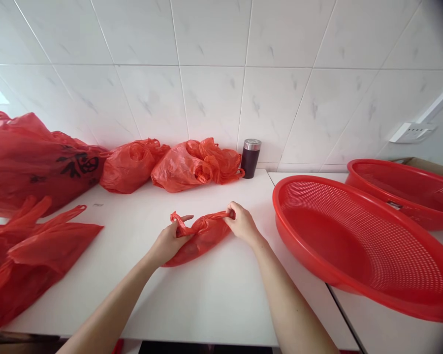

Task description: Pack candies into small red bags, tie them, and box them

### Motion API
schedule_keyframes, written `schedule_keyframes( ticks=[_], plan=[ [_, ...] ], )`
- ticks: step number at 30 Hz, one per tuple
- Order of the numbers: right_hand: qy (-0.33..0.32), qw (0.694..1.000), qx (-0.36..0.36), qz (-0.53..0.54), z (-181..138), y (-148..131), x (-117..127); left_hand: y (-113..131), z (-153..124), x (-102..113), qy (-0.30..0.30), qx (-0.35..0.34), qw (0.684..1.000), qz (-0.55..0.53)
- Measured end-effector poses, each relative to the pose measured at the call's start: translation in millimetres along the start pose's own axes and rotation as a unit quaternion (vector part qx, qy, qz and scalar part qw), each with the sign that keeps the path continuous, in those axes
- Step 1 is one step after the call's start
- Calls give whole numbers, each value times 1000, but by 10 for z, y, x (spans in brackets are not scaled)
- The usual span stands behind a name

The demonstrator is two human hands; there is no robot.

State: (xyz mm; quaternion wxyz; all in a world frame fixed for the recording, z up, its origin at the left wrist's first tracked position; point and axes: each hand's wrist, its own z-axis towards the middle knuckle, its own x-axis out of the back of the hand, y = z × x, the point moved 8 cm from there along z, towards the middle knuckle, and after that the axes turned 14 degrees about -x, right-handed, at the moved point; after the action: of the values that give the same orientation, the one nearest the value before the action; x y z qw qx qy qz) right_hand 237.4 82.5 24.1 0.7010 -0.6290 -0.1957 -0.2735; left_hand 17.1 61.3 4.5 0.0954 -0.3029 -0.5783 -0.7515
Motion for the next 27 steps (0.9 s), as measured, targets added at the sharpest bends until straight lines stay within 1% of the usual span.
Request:
schedule_keyframes(
  ticks=[3, 6, 9, 12, 15, 18, 20, 23, 25, 26, 27],
  plan=[
    [-21, 999, -28, -2, 26, 122, -92, 6, 1, -13, 16, 2, 1000, 15],
    [-34, 998, -45, -23, 42, 204, -186, 20, 23, -21, 25, -12, 999, 43],
    [-38, 997, -46, -41, 54, 219, -235, 3, 56, -9, 27, -32, 995, 94],
    [-41, 997, -44, -48, 65, 207, -250, -45, 80, 8, 22, -38, 988, 151],
    [-41, 997, -46, -40, 77, 204, -237, -67, 96, -10, 4, -38, 986, 163],
    [-55, 997, -51, -15, 84, 210, -190, -62, 92, -14, -7, -33, 990, 137],
    [-82, 995, -48, 11, 84, 211, -145, -67, 71, 5, -13, -25, 994, 104],
    [-122, 985, -48, 112, 92, 226, -55, -93, 13, 69, -22, -9, 999, 37],
    [-122, 976, -56, 171, 118, 271, -2, -111, -39, 123, -22, -1, 1000, -18],
    [-112, 974, -61, 186, 137, 303, 15, -122, -71, 156, -12, 4, 999, -45],
    [-97, 975, -66, 189, 158, 337, 25, -140, -109, 199, 10, 11, 998, -67]
  ],
)
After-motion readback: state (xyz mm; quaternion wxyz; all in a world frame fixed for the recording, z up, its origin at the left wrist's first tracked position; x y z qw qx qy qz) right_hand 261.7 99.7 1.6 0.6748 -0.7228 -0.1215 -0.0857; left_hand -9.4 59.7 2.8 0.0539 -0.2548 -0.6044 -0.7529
